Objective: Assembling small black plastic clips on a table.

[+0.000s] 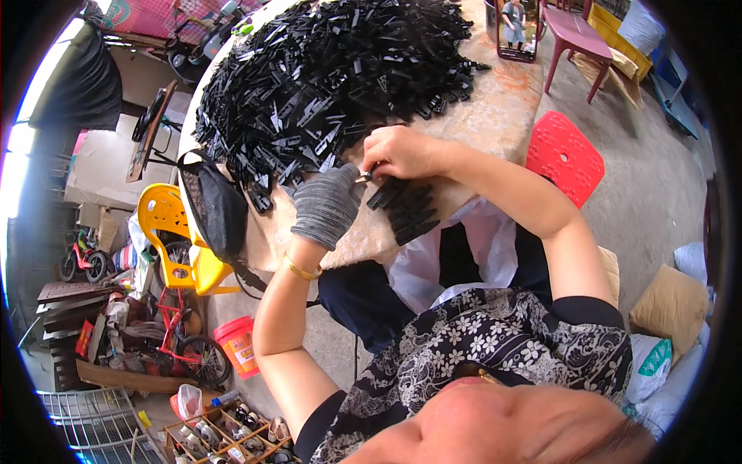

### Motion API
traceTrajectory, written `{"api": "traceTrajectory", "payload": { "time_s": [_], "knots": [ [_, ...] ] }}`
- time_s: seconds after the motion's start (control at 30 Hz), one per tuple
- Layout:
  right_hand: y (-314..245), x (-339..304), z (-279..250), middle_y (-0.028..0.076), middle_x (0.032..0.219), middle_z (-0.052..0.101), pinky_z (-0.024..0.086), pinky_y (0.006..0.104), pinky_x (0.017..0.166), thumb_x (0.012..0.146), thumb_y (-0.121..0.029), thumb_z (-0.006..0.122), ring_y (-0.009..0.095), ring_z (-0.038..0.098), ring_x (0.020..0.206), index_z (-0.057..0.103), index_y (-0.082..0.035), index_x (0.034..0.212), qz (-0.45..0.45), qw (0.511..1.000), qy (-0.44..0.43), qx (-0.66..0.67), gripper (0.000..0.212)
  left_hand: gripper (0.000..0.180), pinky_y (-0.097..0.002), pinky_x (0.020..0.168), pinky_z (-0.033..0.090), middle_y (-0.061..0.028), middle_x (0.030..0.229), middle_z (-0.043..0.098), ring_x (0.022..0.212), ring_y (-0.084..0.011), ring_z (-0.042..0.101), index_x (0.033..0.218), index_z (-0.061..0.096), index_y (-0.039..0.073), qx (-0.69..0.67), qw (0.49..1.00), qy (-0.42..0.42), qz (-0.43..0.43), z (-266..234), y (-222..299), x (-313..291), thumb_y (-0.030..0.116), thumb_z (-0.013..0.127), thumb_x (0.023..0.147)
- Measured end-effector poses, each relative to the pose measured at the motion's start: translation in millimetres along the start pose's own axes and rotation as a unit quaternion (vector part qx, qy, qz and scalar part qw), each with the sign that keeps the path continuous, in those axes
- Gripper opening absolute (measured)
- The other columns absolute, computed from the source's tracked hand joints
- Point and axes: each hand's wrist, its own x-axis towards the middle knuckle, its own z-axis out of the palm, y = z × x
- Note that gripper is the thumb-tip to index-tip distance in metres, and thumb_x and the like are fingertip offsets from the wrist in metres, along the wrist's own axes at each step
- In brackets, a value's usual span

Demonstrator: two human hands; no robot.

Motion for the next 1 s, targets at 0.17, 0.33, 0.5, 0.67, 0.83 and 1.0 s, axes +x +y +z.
{"api": "traceTrajectory", "payload": {
  "time_s": [0.17, 0.33, 0.5, 0.67, 0.83, 1.0],
  "knots": [
    [2, 3, 8, 0.01, 0.085, 0.063, 0.048, 0.0382, 0.081, 0.068, -0.017, 0.071, 0.029, 0.06, 0.088, 0.067, -0.007, 0.081, -0.016, 0.998, -0.002, -0.054, 0.016, 0.027, -0.0441, 0.065, 0.049, -0.0188, 0.078, 0.064, 0.075, -0.0374, 0.062, 0.094, 0.059, 0.005, -0.013, 0.998, -0.064, 0.016, -3, 3, 30, 0.027, 0.064, 0.079],
    [-10, 1, -5, 0.006, 0.085, 0.062, 0.048, 0.0373, 0.077, 0.071, -0.02, 0.071, 0.027, 0.059, 0.088, 0.064, -0.008, 0.084, 0.113, 0.991, -0.002, -0.065, 0.02, 0.031, -0.0442, 0.069, 0.049, -0.0209, 0.077, 0.064, 0.077, -0.0381, 0.062, 0.085, 0.061, 0.002, 0.003, 0.992, -0.126, 0.028, -6, -7, 44, 0.03, 0.071, 0.073],
    [-3, -3, -9, 0.01, 0.085, 0.062, 0.049, 0.0381, 0.077, 0.075, -0.025, 0.067, 0.029, 0.059, 0.087, 0.066, -0.008, 0.079, 0.045, 0.997, -0.014, -0.065, 0.018, 0.029, -0.0445, 0.067, 0.049, -0.0223, 0.077, 0.063, 0.076, -0.0379, 0.062, 0.083, 0.063, 0.001, -0.039, 0.989, -0.14, 0.023, -6, -10, 45, 0.027, 0.07, 0.074],
    [-14, 4, 0, 0.009, 0.083, 0.06, 0.048, 0.0392, 0.075, 0.075, -0.02, 0.066, 0.029, 0.058, 0.085, 0.062, -0.007, 0.071, -0.022, 0.991, 0.039, -0.125, 0.014, 0.028, -0.0422, 0.065, 0.05, -0.0194, 0.076, 0.064, 0.072, -0.0372, 0.062, 0.087, 0.063, 0.004, -0.082, 0.99, -0.108, 0.049, -2, -16, 39, 0.027, 0.072, 0.074],
    [-6, -3, -14, 0.01, 0.085, 0.063, 0.049, 0.0386, 0.076, 0.075, -0.022, 0.064, 0.029, 0.061, 0.085, 0.064, -0.006, 0.076, 0.023, 0.985, -0.046, -0.164, 0.016, 0.032, -0.0423, 0.065, 0.05, -0.021, 0.075, 0.063, 0.072, -0.0385, 0.061, 0.083, 0.063, 0.002, 0.006, 0.993, -0.11, 0.042, 3, -5, 49, 0.03, 0.072, 0.073],
    [-4, -8, -13, 0.007, 0.082, 0.06, 0.048, 0.0375, 0.073, 0.076, -0.019, 0.065, 0.027, 0.058, 0.084, 0.063, -0.008, 0.078, 0.002, 0.988, -0.017, -0.156, 0.011, 0.027, -0.044, 0.068, 0.049, -0.0204, 0.078, 0.064, 0.075, -0.0363, 0.062, 0.085, 0.062, 0.002, -0.018, 0.989, -0.145, 0.027, 1, -9, 45, 0.026, 0.069, 0.075]
  ]
}}
